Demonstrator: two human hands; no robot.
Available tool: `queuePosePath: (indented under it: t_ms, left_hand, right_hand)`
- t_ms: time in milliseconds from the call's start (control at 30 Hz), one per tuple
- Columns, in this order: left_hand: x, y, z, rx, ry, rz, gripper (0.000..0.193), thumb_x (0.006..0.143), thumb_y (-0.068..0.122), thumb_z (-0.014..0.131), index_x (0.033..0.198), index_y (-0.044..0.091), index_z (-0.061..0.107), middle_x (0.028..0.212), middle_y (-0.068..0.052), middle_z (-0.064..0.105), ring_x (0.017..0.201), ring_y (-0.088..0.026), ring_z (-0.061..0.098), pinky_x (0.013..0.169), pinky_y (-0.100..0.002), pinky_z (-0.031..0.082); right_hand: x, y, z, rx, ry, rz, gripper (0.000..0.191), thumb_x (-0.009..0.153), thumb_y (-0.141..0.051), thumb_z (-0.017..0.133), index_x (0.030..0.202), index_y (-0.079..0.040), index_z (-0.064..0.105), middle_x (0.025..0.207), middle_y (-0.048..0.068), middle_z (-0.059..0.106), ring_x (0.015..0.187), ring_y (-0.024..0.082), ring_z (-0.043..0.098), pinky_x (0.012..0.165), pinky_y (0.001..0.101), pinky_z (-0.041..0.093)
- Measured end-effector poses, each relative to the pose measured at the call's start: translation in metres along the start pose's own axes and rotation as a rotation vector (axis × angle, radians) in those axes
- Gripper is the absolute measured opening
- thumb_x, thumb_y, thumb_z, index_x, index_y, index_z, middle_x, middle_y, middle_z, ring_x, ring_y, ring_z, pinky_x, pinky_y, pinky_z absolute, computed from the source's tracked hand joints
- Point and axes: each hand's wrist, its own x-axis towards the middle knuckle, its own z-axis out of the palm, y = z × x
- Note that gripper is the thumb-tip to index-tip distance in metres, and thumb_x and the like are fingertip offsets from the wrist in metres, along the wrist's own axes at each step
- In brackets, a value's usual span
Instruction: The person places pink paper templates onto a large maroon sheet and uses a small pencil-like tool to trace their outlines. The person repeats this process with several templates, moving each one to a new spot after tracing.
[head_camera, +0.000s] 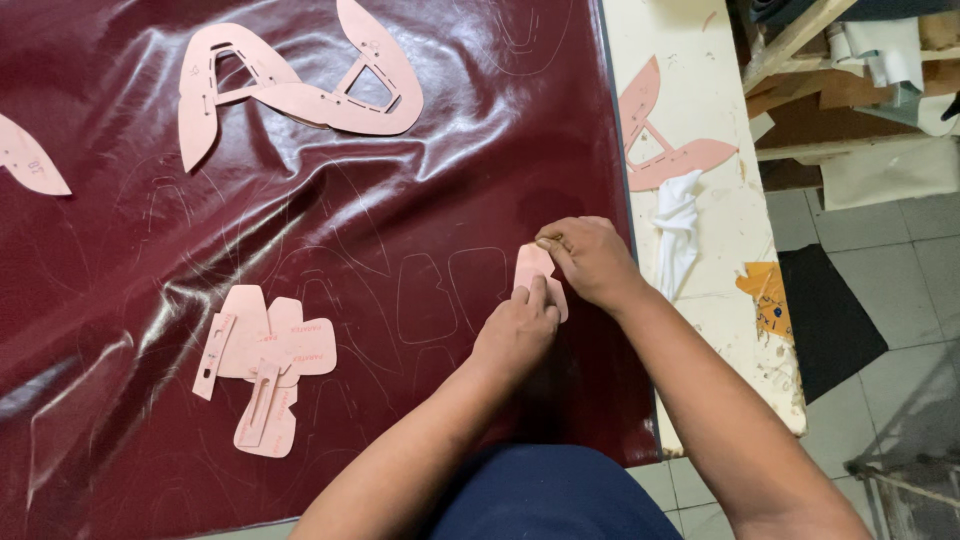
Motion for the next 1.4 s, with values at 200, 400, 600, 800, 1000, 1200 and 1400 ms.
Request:
queuePosePath:
  t_ms: [200, 400, 600, 800, 1000, 1200, 1400]
  left_hand:
    - [-0.001, -0.005, -0.006, -0.008, 0.009, 0.005, 0.029, 0.086, 0.013, 0.062, 0.11, 0.002, 0.072, 0.136, -0.024, 0.059, 0.092, -0.024, 0.063, 0.072, -0.032, 0.058]
    - [-0.002, -0.008, -0.011, -0.029, -0.031, 0.009, 0.029, 0.086, 0.013, 0.061, 0.112, 0.003, 0.071, 0.133, -0.019, 0.059, 0.094, -0.024, 0.061, 0.076, -0.032, 0.057]
    - [0.001, -0.016, -0.008, -0.051, -0.099, 0.001, 0.019, 0.089, 0.012, 0.06, 0.103, 0.005, 0.07, 0.127, -0.013, 0.062, 0.095, -0.023, 0.06, 0.085, -0.033, 0.054]
    - [0.002, -0.026, -0.007, -0.056, -0.083, 0.05, 0.016, 0.088, 0.01, 0.061, 0.099, 0.004, 0.07, 0.125, -0.012, 0.066, 0.099, -0.023, 0.06, 0.09, -0.034, 0.051]
    - [0.003, -0.03, -0.014, -0.166, -0.053, -0.027, 0.016, 0.086, 0.01, 0.062, 0.098, 0.005, 0.071, 0.132, -0.01, 0.065, 0.111, -0.025, 0.06, 0.098, -0.037, 0.047]
    - [0.004, -0.036, -0.02, -0.163, -0.007, -0.05, 0.021, 0.086, 0.012, 0.063, 0.105, 0.008, 0.072, 0.131, -0.004, 0.065, 0.122, -0.022, 0.058, 0.109, -0.048, 0.039]
    - [0.011, -0.052, -0.026, -0.302, -0.142, -0.102, 0.025, 0.084, 0.016, 0.069, 0.108, 0.012, 0.074, 0.131, 0.001, 0.064, 0.116, -0.019, 0.06, 0.107, -0.05, 0.036]
  right_hand:
    - [-0.01, 0.003, -0.01, -0.071, 0.021, -0.025, 0.011, 0.095, -0.016, 0.069, 0.094, -0.006, 0.074, 0.092, 0.009, 0.075, 0.088, 0.03, 0.068, 0.089, 0.0437, 0.05]
    - [-0.029, -0.002, -0.012, -0.064, 0.001, 0.013, 0.01, 0.094, -0.014, 0.069, 0.094, -0.005, 0.073, 0.092, 0.01, 0.074, 0.088, 0.031, 0.068, 0.088, 0.043, 0.051]
    - [-0.039, -0.004, -0.01, -0.06, 0.027, -0.005, 0.01, 0.094, -0.014, 0.068, 0.095, -0.005, 0.072, 0.093, 0.01, 0.074, 0.09, 0.033, 0.068, 0.092, 0.0442, 0.051]
    - [-0.047, -0.013, 0.002, -0.076, 0.041, -0.03, 0.011, 0.095, -0.015, 0.067, 0.095, -0.005, 0.072, 0.09, 0.011, 0.072, 0.089, 0.033, 0.068, 0.104, 0.0472, 0.049]
    - [-0.049, -0.011, -0.006, -0.03, 0.037, 0.019, 0.013, 0.096, -0.016, 0.066, 0.099, -0.005, 0.073, 0.097, 0.01, 0.075, 0.095, 0.033, 0.069, 0.102, 0.0457, 0.049]
    - [-0.057, -0.014, -0.011, -0.041, 0.012, 0.086, 0.013, 0.096, -0.017, 0.067, 0.099, -0.006, 0.073, 0.095, 0.009, 0.076, 0.093, 0.031, 0.069, 0.104, 0.0443, 0.05]
    - [-0.077, -0.02, -0.013, -0.064, -0.005, 0.075, 0.012, 0.095, -0.014, 0.067, 0.1, -0.005, 0.072, 0.096, 0.009, 0.075, 0.096, 0.031, 0.069, 0.106, 0.0475, 0.047]
